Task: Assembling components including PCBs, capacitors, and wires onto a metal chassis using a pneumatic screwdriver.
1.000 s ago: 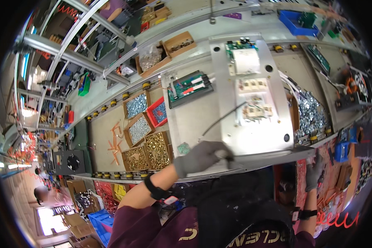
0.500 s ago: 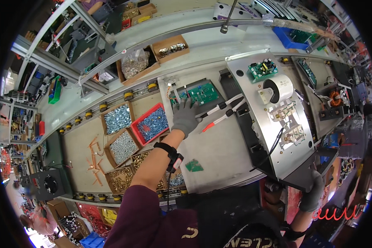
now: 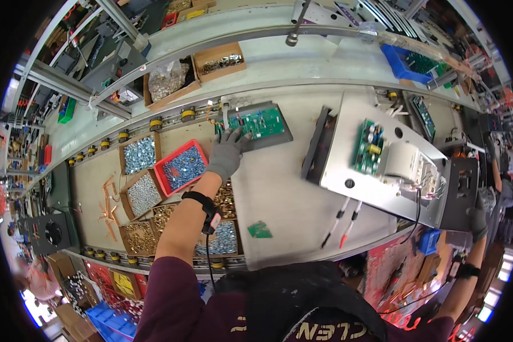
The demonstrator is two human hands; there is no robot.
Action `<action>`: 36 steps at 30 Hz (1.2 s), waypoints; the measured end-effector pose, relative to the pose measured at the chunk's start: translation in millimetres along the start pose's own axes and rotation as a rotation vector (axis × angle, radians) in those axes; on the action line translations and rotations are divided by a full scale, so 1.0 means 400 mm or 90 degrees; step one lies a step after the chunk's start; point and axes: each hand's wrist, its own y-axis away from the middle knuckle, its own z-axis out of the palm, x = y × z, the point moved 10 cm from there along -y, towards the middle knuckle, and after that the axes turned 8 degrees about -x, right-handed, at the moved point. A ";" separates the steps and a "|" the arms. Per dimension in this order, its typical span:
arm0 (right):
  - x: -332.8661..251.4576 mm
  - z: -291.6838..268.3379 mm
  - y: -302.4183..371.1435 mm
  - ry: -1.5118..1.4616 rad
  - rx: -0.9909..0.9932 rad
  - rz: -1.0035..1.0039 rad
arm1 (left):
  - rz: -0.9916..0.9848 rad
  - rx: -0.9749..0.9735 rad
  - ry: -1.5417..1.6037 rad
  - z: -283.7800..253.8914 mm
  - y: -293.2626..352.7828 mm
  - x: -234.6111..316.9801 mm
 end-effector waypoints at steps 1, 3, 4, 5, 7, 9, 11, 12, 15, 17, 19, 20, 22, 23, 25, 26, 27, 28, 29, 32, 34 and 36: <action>-0.014 -0.063 -0.079 0.195 0.009 -0.069 | 0.011 -0.002 0.008 -0.002 -0.009 0.031; -0.055 -0.132 -0.210 0.497 0.002 -0.203 | -0.009 -0.006 -0.019 -0.009 -0.026 0.090; -0.091 -0.142 -0.286 0.607 -0.017 -0.272 | -0.021 -0.037 -0.026 -0.008 -0.037 0.117; -0.091 -0.153 -0.376 0.433 -0.066 -0.249 | -0.047 -0.043 -0.051 -0.022 -0.041 0.132; -0.136 -0.137 -0.534 0.285 -0.115 -0.222 | -0.087 -0.006 -0.044 -0.073 -0.039 0.174; -0.224 -0.089 -0.654 0.309 -0.167 -0.204 | -0.099 0.115 -0.019 -0.148 0.004 0.243; -0.335 -0.024 -0.750 0.315 -0.169 -0.245 | -0.056 0.150 0.380 -0.169 0.045 0.327; -0.380 0.004 -0.775 0.322 -0.126 -0.283 | -0.020 0.089 0.523 -0.151 0.059 0.397; -0.534 0.133 -0.853 0.488 -0.066 -0.388 | 0.141 0.029 0.702 -0.165 0.107 0.606; -0.594 0.227 -0.871 0.479 -0.102 -0.411 | 0.061 -0.088 0.627 -0.114 0.129 0.680; -0.651 0.324 -0.862 0.452 -0.148 -0.441 | 0.012 -0.162 0.626 -0.082 0.164 0.705; -0.677 0.364 -0.846 0.420 -0.133 -0.462 | -0.040 -0.226 0.740 -0.050 0.194 0.709; -0.722 0.469 -0.815 0.502 -0.131 -0.461 | -0.094 -0.290 0.853 -0.016 0.258 0.728; -0.742 0.537 -0.791 0.529 -0.158 -0.482 | -0.112 -0.251 0.883 -0.021 0.290 0.723; -0.793 0.644 -0.747 0.585 -0.110 -0.518 | -0.180 -0.273 0.942 0.005 0.352 0.722; -0.824 0.718 -0.715 0.681 -0.139 -0.571 | -0.167 -0.290 0.939 0.010 0.377 0.732; -0.850 0.744 -0.668 0.551 -0.177 -0.616 | -0.194 -0.253 0.975 0.012 0.401 0.720; -0.862 0.743 -0.613 0.418 -0.209 -0.661 | -0.218 -0.212 1.011 0.013 0.420 0.704; -0.842 0.725 -0.578 0.419 -0.202 -0.648 | -0.223 -0.177 1.007 0.012 0.431 0.686; -0.760 0.583 -0.463 0.070 -0.097 -0.755 | -0.230 -0.092 0.966 0.005 0.465 0.626; -0.571 0.520 -0.444 0.026 -0.042 -0.676 | -0.234 -0.061 0.945 0.001 0.488 0.590; -0.324 0.486 -0.461 0.081 0.058 -0.493 | -0.245 -0.050 0.918 -0.006 0.506 0.562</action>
